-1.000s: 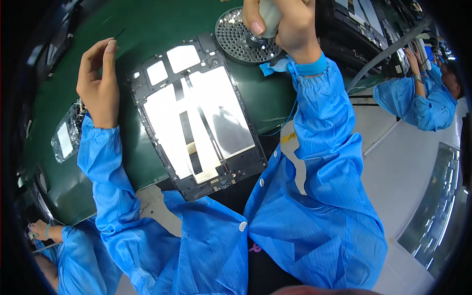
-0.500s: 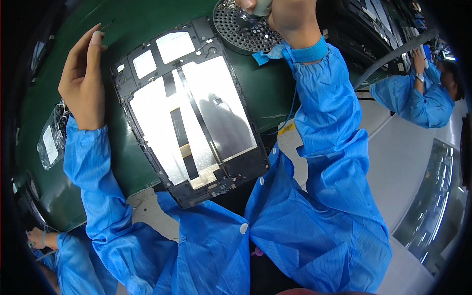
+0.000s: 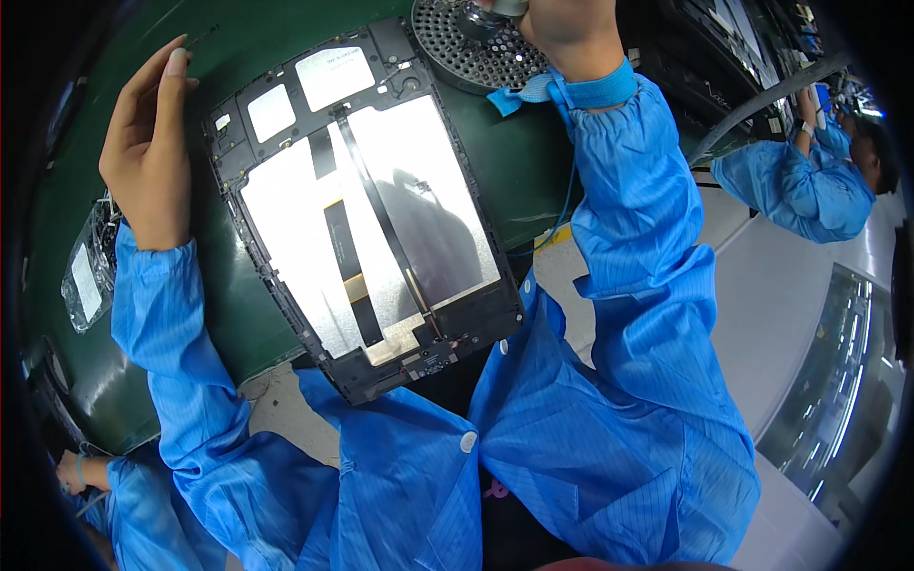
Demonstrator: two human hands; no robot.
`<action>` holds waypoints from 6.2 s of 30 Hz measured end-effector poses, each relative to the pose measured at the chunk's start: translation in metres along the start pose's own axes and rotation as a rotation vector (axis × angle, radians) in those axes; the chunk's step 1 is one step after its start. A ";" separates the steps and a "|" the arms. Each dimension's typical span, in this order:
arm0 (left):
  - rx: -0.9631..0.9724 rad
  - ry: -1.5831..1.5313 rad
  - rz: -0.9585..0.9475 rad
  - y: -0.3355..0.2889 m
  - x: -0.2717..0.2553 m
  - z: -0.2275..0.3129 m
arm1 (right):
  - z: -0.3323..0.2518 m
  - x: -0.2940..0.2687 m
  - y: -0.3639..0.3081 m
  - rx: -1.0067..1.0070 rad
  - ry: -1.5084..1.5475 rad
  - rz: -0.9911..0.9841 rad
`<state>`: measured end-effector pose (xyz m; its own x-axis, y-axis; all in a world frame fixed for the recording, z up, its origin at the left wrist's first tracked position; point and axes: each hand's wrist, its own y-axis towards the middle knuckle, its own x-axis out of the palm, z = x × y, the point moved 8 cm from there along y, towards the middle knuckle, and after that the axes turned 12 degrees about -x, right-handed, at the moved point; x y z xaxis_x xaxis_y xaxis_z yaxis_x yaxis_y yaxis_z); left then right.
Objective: Assembling tablet frames by driving screws with an electric screwdriver.
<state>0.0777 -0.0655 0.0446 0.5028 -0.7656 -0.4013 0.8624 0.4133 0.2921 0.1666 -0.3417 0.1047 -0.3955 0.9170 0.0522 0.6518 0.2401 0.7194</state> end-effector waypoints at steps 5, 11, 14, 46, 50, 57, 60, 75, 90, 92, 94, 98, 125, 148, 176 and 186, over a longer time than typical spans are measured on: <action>-0.019 0.005 0.001 0.000 0.001 -0.001 | -0.008 0.004 0.000 -0.005 -0.018 -0.003; -0.010 -0.005 0.016 0.001 -0.002 -0.001 | 0.003 0.004 0.000 0.022 -0.030 0.015; -0.026 -0.031 0.014 0.001 -0.007 -0.002 | 0.001 0.008 -0.001 0.064 0.019 0.076; -0.128 -0.041 -0.583 0.000 0.007 -0.017 | 0.006 0.159 0.036 0.063 0.323 -0.069; -0.147 -0.084 -0.520 -0.002 0.006 -0.018 | 0.014 0.167 0.035 0.073 0.327 -0.084; -0.250 0.007 -0.588 0.001 0.005 -0.036 | 0.018 0.174 0.030 0.041 0.335 -0.126; -0.254 -0.008 -0.598 0.003 0.005 -0.044 | 0.018 0.177 0.028 0.028 0.329 -0.146; -0.473 -0.323 -0.627 -0.009 0.004 -0.029 | 0.025 0.185 0.022 0.041 0.313 -0.162; -0.277 -0.084 -0.612 0.003 0.009 -0.041 | 0.029 0.180 0.022 0.167 0.138 -0.105; -0.211 -0.123 -0.616 -0.002 0.010 -0.020 | 0.029 0.181 0.021 0.137 0.253 -0.129; -0.224 -0.074 -0.614 -0.002 0.007 -0.024 | 0.025 0.182 0.023 0.199 0.270 -0.058; -0.223 -0.067 -0.641 -0.001 0.008 -0.024 | 0.031 0.177 0.021 0.159 0.262 -0.073; -0.277 -0.178 -0.605 0.001 0.008 -0.026 | 0.029 0.173 0.017 0.091 0.331 -0.017; -0.221 -0.076 -0.650 -0.001 0.008 -0.022 | 0.025 0.175 0.017 0.164 0.398 0.025; -0.195 -0.074 -0.600 -0.001 0.008 -0.021 | 0.038 0.181 0.015 0.172 0.279 -0.060; -0.226 -0.121 -0.645 -0.004 0.007 -0.026 | 0.028 0.181 0.014 0.322 0.532 -0.011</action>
<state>0.0795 -0.0593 0.0184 -0.1132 -0.9371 -0.3303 0.9844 -0.0606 -0.1655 0.1228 -0.1637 0.1046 -0.6176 0.6494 0.4437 0.7755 0.4087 0.4812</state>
